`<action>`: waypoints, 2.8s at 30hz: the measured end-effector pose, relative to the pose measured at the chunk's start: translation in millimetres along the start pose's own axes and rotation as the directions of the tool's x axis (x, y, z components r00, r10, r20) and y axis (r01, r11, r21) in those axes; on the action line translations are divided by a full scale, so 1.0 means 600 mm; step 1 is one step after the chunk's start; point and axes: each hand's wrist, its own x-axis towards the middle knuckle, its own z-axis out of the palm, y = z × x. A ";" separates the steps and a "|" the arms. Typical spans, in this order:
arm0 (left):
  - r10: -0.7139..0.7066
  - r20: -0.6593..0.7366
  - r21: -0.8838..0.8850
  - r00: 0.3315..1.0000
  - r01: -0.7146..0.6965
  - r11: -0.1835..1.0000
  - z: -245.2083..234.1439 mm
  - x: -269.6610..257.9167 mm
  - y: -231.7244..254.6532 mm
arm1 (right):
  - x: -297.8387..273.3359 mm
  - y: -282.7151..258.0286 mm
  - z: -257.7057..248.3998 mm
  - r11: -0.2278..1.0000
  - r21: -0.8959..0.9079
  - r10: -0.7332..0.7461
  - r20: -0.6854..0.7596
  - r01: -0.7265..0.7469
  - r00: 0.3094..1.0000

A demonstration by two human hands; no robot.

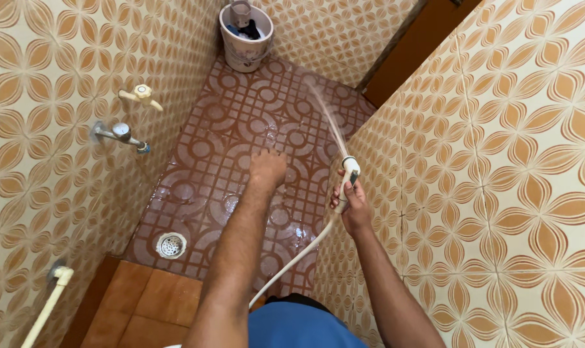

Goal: The person uses a handheld shower head to rinse the tiled bathroom floor and lower walls. They move the spray across the floor area and briefly direct water toward the toilet base and surrounding tiles.

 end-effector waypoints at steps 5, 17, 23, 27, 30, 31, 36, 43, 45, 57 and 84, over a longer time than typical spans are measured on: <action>-0.025 -0.042 0.000 0.999 0.025 1.000 -0.005 -0.005 -0.011 | 0.010 -0.002 0.014 1.000 -0.017 -0.011 0.029 0.011 1.000; -0.094 0.004 -0.061 0.996 0.094 0.994 -0.057 -0.034 -0.037 | 0.033 -0.006 0.041 0.999 -0.042 0.008 0.116 -0.003 0.993; -0.121 -0.046 -0.077 0.992 0.117 0.990 -0.076 -0.030 -0.056 | 0.075 -0.005 0.046 0.997 -0.040 0.068 0.086 -0.065 0.994; -0.147 -0.027 -0.106 0.989 0.144 0.984 -0.085 -0.025 -0.068 | 0.116 -0.007 0.048 0.995 -0.063 0.079 0.023 -0.077 0.997; -0.144 -0.078 -0.097 0.986 0.136 0.986 -0.086 -0.027 -0.073 | 0.141 -0.010 0.052 0.993 -0.076 0.086 0.009 -0.085 0.996; -0.144 -0.074 -0.098 0.987 0.136 0.986 -0.086 -0.025 -0.074 | 0.151 -0.013 0.055 0.994 -0.083 0.074 0.014 -0.072 0.997; -0.163 -0.057 -0.121 0.985 0.155 0.980 -0.077 -0.023 -0.081 | 0.182 -0.026 0.086 0.994 -0.095 0.056 0.078 -0.048 0.995; -0.193 -0.109 -0.125 0.975 0.179 0.976 -0.074 -0.020 -0.091 | 0.192 -0.028 0.150 0.981 -0.171 0.124 0.153 -0.097 0.981; -0.206 -0.078 -0.124 0.976 0.195 0.973 -0.078 -0.027 -0.094 | 0.199 -0.023 0.164 0.973 -0.211 0.128 0.146 -0.096 0.981; -0.276 -0.076 -0.138 0.958 0.264 0.955 -0.096 -0.091 -0.146 | 0.217 0.011 0.235 0.969 -0.185 0.207 0.234 -0.165 0.950; -0.326 -0.075 -0.077 0.942 0.321 0.944 -0.089 -0.119 -0.182 | 0.202 0.013 0.258 0.965 -0.227 0.195 0.286 -0.131 0.938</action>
